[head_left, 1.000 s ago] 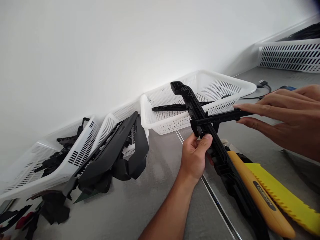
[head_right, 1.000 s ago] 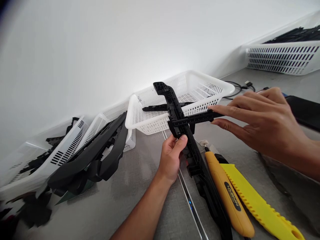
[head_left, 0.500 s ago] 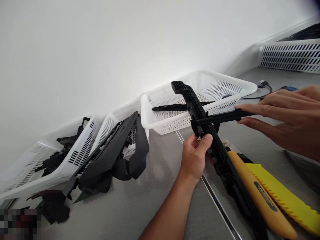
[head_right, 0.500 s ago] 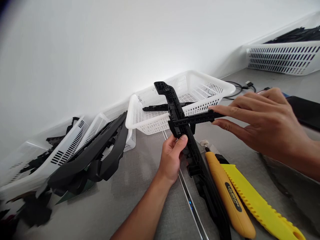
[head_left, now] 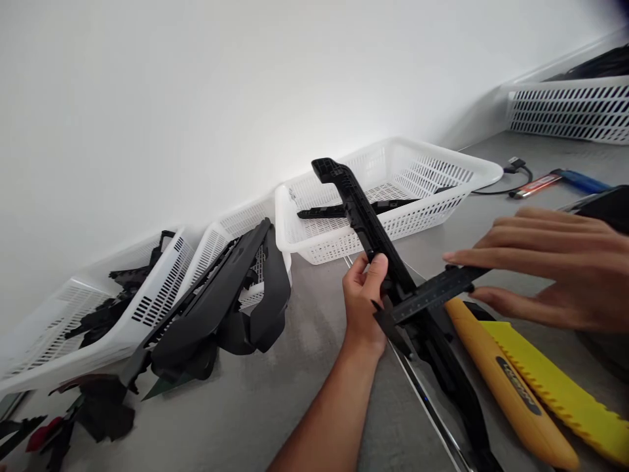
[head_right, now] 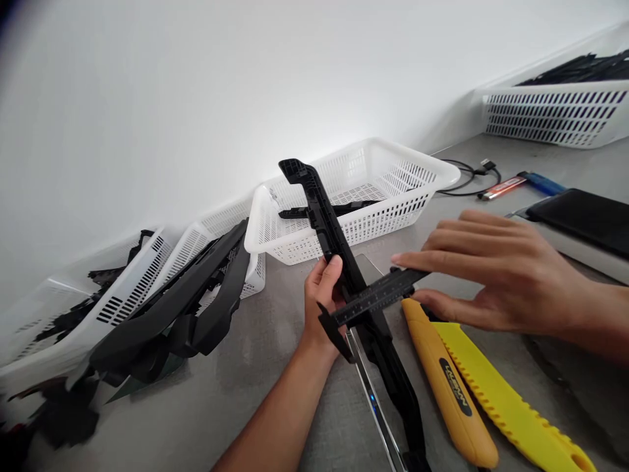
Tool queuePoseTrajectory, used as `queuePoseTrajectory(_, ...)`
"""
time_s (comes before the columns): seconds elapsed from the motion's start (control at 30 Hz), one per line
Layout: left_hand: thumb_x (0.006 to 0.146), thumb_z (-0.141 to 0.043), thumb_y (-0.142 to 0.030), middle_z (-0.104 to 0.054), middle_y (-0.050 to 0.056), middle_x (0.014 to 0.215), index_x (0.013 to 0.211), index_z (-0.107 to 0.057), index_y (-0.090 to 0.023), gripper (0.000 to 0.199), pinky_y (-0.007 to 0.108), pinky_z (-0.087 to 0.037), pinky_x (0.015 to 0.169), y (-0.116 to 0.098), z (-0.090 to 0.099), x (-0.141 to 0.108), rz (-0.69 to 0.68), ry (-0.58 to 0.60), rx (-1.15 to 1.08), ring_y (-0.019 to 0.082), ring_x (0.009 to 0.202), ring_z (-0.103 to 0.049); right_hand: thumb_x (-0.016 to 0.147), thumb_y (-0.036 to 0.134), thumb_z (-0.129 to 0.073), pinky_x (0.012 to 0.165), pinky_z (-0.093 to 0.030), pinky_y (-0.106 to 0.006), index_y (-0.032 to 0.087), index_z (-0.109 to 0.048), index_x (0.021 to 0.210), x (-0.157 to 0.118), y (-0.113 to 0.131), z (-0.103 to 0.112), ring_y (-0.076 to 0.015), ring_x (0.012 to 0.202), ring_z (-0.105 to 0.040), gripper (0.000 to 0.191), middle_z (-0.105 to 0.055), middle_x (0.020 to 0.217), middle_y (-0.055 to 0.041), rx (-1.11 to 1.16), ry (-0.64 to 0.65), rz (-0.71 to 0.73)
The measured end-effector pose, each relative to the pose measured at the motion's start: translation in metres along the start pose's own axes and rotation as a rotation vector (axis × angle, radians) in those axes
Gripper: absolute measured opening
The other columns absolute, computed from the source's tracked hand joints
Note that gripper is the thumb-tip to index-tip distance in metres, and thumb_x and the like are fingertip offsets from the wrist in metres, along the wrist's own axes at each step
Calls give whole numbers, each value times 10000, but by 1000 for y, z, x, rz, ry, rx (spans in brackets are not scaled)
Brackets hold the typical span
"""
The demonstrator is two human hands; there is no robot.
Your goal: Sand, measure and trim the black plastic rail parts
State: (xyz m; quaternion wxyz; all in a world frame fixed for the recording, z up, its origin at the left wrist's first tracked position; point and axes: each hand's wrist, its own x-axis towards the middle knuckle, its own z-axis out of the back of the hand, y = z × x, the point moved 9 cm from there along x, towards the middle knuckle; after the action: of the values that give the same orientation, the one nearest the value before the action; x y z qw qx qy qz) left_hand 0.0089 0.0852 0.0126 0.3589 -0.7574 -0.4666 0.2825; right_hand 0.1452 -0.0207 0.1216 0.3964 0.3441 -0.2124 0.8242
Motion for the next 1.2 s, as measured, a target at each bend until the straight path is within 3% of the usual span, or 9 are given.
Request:
queuePoseTrajectory(0.17, 740, -861, -463, -570, -51, 647, 822, -637, -170, 378, 207, -445, 527, -4, 3, 0, 2, -33, -5, 78, 508, -514, 989, 446, -675, 588, -483, -274, 275, -740, 1194, -1, 6, -7, -119, 650, -650, 275, -731, 807, -17, 92, 40, 69)
queuePoseTrajectory(0.3, 757, -838, -476, -539, -54, 632, 772, -620, -172, 375, 233, -485, 578, -6, 1, -1, -7, -34, -31, 85, 508, -502, 983, 436, -683, 508, -401, -277, 262, -740, 1163, -1, 5, -8, -93, 534, -568, 256, -679, 691, 7, 157, 90, 62)
queuePoseTrajectory(0.5, 778, -818, -466, -554, -45, 637, 749, -633, -166, 353, 235, -493, 622, -7, 4, -2, -37, -63, -21, 90, 544, -505, 1047, 436, -571, 465, -355, -277, 266, -684, 923, 4, 12, -17, -88, 477, -544, 239, -576, 580, 37, 264, 263, 71)
queuePoseTrajectory(0.63, 764, -783, -594, -577, -21, 631, 763, -649, -166, 448, 238, -477, 594, 0, 6, 0, 33, -50, -64, 124, 578, -570, 1079, 455, -504, 452, -387, -269, 258, -659, 939, 5, 9, -15, -89, 455, -550, 287, -602, 601, 40, 135, 205, 60)
queuePoseTrajectory(0.77, 849, -569, -733, -637, 26, 634, 882, -697, -160, 588, 261, -448, 530, 5, 0, 0, 114, 44, -81, 170, 550, -612, 1069, 476, -509, 527, -468, -277, 242, -655, 991, 1, 0, -8, -108, 527, -637, 287, -712, 738, 6, -11, 87, 6)
queuePoseTrajectory(0.9, 911, -413, -678, -666, 73, 571, 779, -675, -153, 602, 270, -382, 460, 2, -12, -3, 57, 192, 13, 156, 426, -535, 1047, 499, -547, 538, -477, -267, 218, -687, 1014, -6, -20, -8, -113, 551, -656, 316, -736, 769, -1, -93, 41, -173)
queuePoseTrajectory(1.07, 865, -552, -516, -755, 97, 676, 893, -690, -154, 389, 282, -401, 480, 7, -24, -10, 54, 322, 184, 161, 424, -573, 1057, 440, -553, 556, -495, -222, 182, -721, 1014, -12, -37, -13, -97, 569, -664, 311, -776, 850, -29, -65, 17, -294)
queuePoseTrajectory(1.2, 927, -539, -635, -752, 130, 724, 843, -715, -132, 539, 281, -425, 507, 5, -33, -18, 14, 386, 321, 160, 487, -595, 1051, 459, -549, 602, -519, -237, 189, -743, 1048, -17, -43, -23, -121, 619, -691, 332, -791, 924, -37, 12, 35, -395)
